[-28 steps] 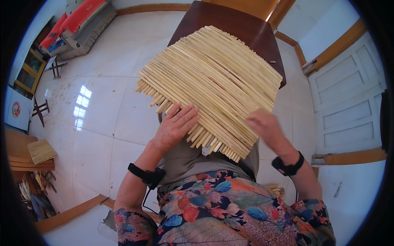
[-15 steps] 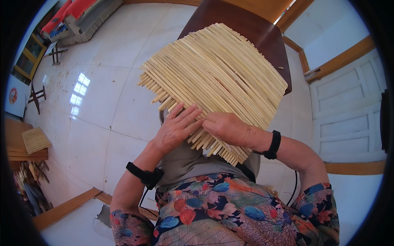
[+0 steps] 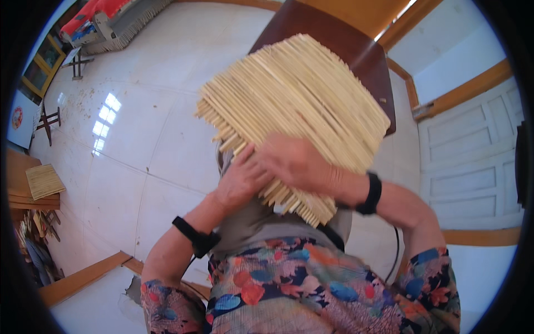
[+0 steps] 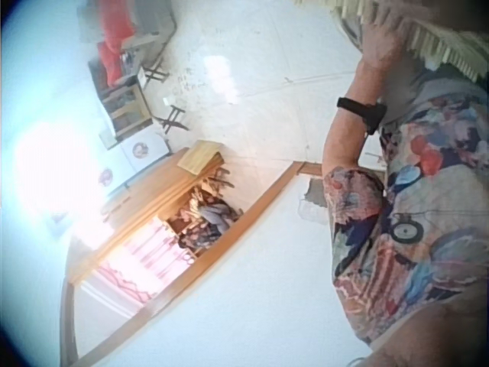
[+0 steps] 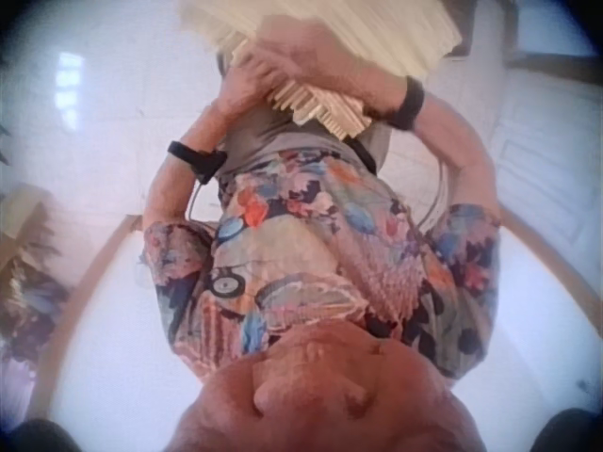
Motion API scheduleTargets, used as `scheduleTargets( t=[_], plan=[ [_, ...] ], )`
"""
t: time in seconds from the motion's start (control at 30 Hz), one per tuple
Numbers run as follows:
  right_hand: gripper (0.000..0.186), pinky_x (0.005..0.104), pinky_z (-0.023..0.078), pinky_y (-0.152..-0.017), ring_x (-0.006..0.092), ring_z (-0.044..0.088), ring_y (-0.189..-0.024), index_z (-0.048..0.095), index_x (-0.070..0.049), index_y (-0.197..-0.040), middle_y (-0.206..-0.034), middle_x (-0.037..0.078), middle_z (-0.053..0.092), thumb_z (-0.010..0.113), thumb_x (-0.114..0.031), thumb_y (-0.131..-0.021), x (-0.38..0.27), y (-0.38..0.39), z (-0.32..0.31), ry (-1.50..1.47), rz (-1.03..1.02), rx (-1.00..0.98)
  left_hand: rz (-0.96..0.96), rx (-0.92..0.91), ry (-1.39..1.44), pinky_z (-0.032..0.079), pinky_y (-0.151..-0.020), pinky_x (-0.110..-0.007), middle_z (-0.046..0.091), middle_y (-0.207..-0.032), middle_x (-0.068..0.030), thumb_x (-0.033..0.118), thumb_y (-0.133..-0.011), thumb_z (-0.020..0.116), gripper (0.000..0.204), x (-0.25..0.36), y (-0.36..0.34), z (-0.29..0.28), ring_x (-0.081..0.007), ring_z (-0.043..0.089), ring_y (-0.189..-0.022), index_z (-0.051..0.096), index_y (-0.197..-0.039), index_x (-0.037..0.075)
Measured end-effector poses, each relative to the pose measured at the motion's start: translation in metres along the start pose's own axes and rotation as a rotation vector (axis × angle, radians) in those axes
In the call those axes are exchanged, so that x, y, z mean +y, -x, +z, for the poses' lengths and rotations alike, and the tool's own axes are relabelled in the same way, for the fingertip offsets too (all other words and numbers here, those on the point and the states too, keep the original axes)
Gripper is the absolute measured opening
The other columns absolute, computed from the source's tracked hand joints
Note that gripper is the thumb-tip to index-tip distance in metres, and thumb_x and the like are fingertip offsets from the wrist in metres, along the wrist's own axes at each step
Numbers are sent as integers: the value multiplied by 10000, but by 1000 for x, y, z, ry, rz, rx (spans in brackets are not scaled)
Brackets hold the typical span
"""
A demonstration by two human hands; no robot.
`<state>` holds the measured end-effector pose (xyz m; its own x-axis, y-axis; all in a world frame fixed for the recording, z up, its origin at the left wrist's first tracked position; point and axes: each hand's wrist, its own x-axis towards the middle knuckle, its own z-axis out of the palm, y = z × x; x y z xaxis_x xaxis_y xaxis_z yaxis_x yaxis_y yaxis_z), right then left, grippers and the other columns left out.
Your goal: The person sews together strips of bamboo with a needle and thread to create a mat, pulling the thread through the gaps and wrapping it around the ends of the strips.
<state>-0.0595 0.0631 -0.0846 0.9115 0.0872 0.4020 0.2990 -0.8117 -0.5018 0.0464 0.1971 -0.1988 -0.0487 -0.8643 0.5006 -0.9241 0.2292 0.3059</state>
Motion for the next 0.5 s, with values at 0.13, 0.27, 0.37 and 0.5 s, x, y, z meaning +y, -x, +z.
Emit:
scheduleTargets(
  t=[0.13,0.27,0.37,0.5],
  plan=[
    [103,314,474,-620,167,578,-667,559,-19,-858,-748,54,574,549,-115,-894,4,-20,-28,-385,361,-16,-17,14,-62,244,-1092,-458,518,-1276,-72,123,-808,480,372,2,1,0,-248,407,-1277,584,-1165,121],
    [148,222,433,-525,69,517,-593,576,-34,-864,-676,-9,521,547,-166,-925,-2,-13,-18,-1049,807,-13,-20,-99,-45,215,-1103,-467,475,-1342,-70,123,-821,477,401,2,3,-1,-246,371,-1312,556,-1214,142],
    [168,152,344,-435,15,428,-499,581,-40,-869,-627,-37,480,552,-195,-926,-16,-33,-39,-797,726,-123,-32,-77,-54,193,-1111,-468,468,-1349,-70,113,-821,476,415,2,6,4,-241,362,-1319,543,-1229,141],
    [157,136,259,-396,-16,348,-469,569,-39,-858,-615,-65,445,557,-181,-924,-31,-70,-94,-680,590,-77,-84,-33,-35,215,-1110,-449,459,-1362,-64,96,-813,482,441,5,6,-1,-234,372,-1313,537,-1246,157]
  ],
)
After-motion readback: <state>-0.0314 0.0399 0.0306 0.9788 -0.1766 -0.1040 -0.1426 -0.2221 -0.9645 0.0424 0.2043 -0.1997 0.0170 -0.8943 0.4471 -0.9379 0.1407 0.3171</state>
